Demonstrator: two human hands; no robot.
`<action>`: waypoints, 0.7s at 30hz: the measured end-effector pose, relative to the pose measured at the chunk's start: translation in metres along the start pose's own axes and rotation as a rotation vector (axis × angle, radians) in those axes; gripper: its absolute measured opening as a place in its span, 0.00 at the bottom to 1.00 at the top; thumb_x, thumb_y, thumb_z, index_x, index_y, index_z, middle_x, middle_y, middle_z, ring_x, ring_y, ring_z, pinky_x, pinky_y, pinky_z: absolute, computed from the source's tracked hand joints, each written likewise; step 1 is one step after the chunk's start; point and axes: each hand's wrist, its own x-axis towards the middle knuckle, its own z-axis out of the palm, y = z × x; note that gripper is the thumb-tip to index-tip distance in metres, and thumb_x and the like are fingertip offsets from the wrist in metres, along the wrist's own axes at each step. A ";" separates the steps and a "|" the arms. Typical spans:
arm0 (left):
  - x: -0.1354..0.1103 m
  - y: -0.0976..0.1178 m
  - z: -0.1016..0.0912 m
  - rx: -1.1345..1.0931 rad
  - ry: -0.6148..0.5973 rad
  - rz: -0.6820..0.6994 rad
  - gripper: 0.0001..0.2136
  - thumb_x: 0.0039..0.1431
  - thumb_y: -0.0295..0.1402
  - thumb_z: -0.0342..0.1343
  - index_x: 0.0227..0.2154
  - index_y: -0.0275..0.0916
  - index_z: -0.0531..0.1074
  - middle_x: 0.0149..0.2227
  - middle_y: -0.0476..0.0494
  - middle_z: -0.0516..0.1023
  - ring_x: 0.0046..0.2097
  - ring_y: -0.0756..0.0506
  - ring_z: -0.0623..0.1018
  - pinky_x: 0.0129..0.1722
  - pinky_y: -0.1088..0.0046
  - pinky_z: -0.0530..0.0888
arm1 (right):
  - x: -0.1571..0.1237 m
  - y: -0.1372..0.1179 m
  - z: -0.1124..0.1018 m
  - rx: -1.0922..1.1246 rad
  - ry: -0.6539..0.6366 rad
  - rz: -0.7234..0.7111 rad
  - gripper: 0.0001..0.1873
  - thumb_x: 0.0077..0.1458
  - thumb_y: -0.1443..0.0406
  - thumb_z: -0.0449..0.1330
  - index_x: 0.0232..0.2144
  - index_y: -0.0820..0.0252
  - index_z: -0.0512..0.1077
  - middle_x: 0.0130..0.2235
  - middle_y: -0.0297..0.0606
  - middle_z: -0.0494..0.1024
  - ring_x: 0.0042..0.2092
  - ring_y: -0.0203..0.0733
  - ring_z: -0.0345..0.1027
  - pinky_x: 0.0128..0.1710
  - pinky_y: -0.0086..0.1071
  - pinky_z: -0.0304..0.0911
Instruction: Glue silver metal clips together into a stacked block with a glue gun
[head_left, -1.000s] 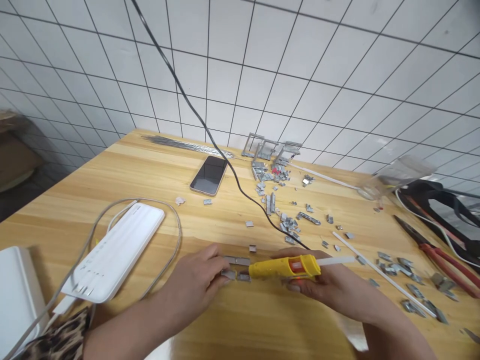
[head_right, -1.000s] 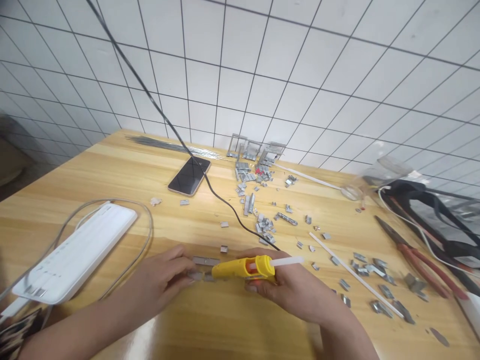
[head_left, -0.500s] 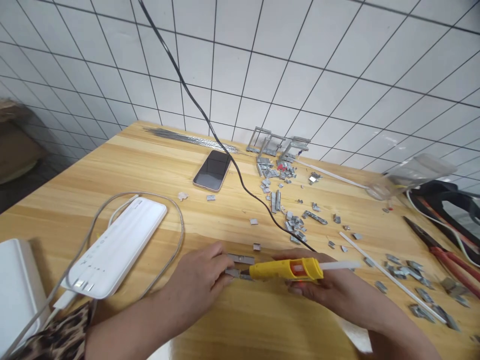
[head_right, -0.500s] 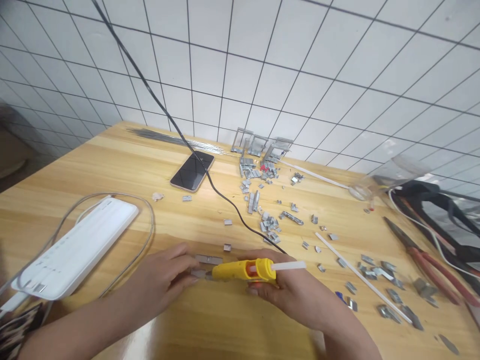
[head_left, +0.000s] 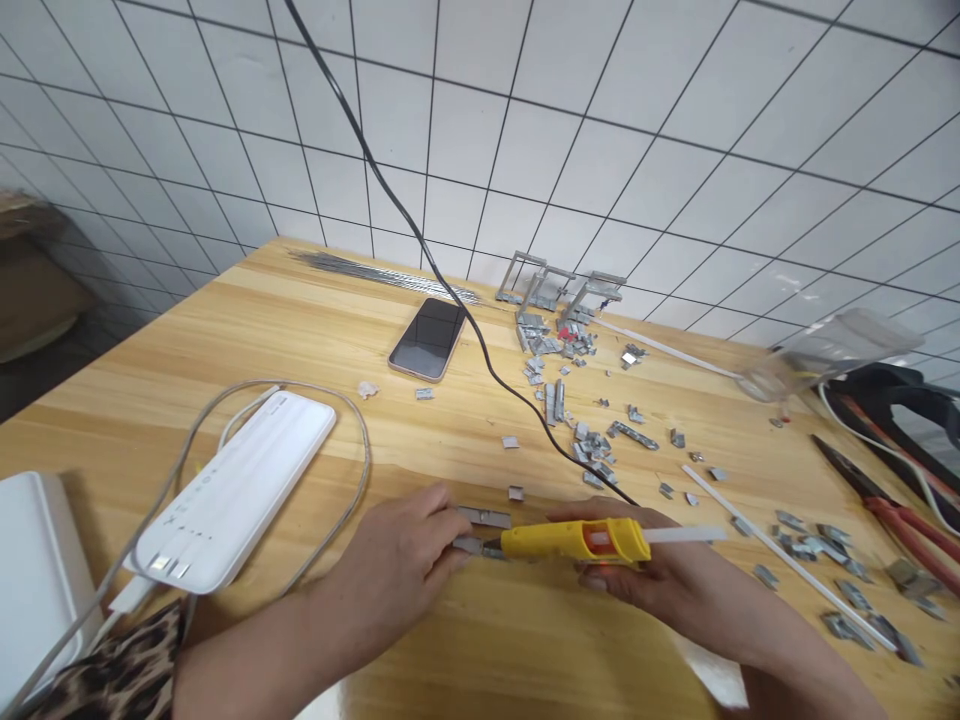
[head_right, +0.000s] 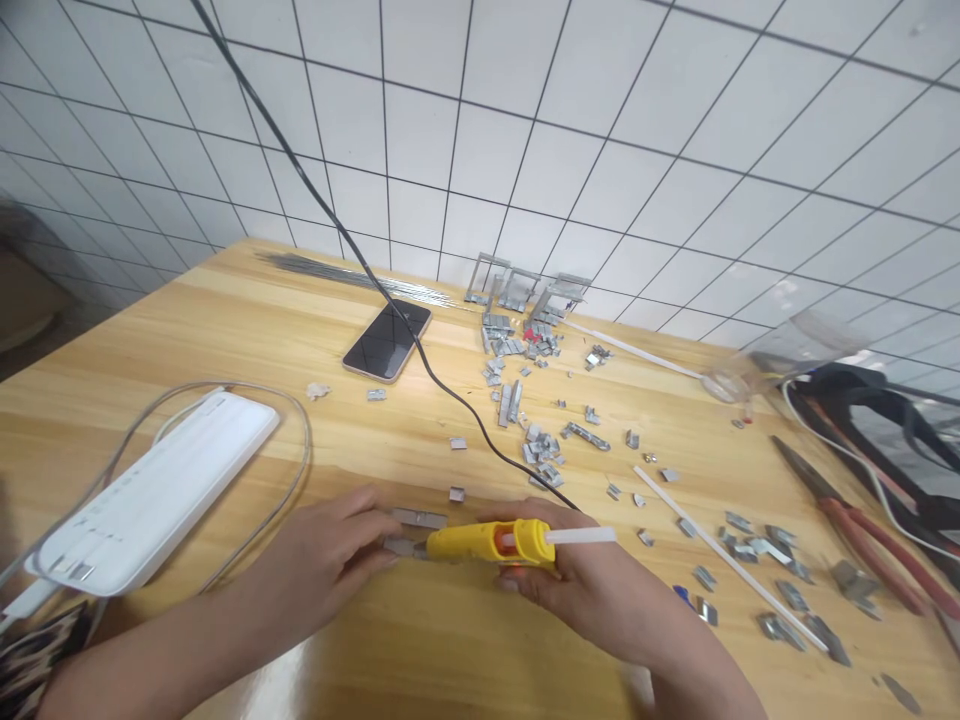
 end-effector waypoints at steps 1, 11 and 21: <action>0.000 0.000 0.000 0.001 0.004 0.003 0.07 0.58 0.24 0.53 0.36 0.39 0.74 0.34 0.47 0.73 0.34 0.47 0.75 0.31 0.73 0.68 | 0.000 -0.001 0.000 -0.002 -0.002 -0.003 0.19 0.58 0.60 0.54 0.51 0.56 0.70 0.49 0.43 0.75 0.48 0.48 0.70 0.48 0.38 0.67; -0.001 -0.001 0.001 0.001 -0.006 -0.002 0.08 0.58 0.24 0.53 0.37 0.39 0.74 0.34 0.47 0.72 0.34 0.46 0.75 0.31 0.72 0.68 | 0.002 -0.003 -0.001 0.004 -0.035 -0.018 0.16 0.59 0.60 0.54 0.49 0.53 0.72 0.43 0.40 0.79 0.48 0.48 0.71 0.48 0.38 0.67; -0.001 0.001 0.000 0.034 -0.036 -0.021 0.06 0.60 0.26 0.52 0.35 0.39 0.74 0.34 0.47 0.73 0.34 0.47 0.75 0.31 0.72 0.68 | -0.001 0.002 0.001 -0.003 -0.017 -0.002 0.17 0.59 0.59 0.55 0.50 0.52 0.72 0.48 0.40 0.77 0.47 0.47 0.71 0.48 0.37 0.68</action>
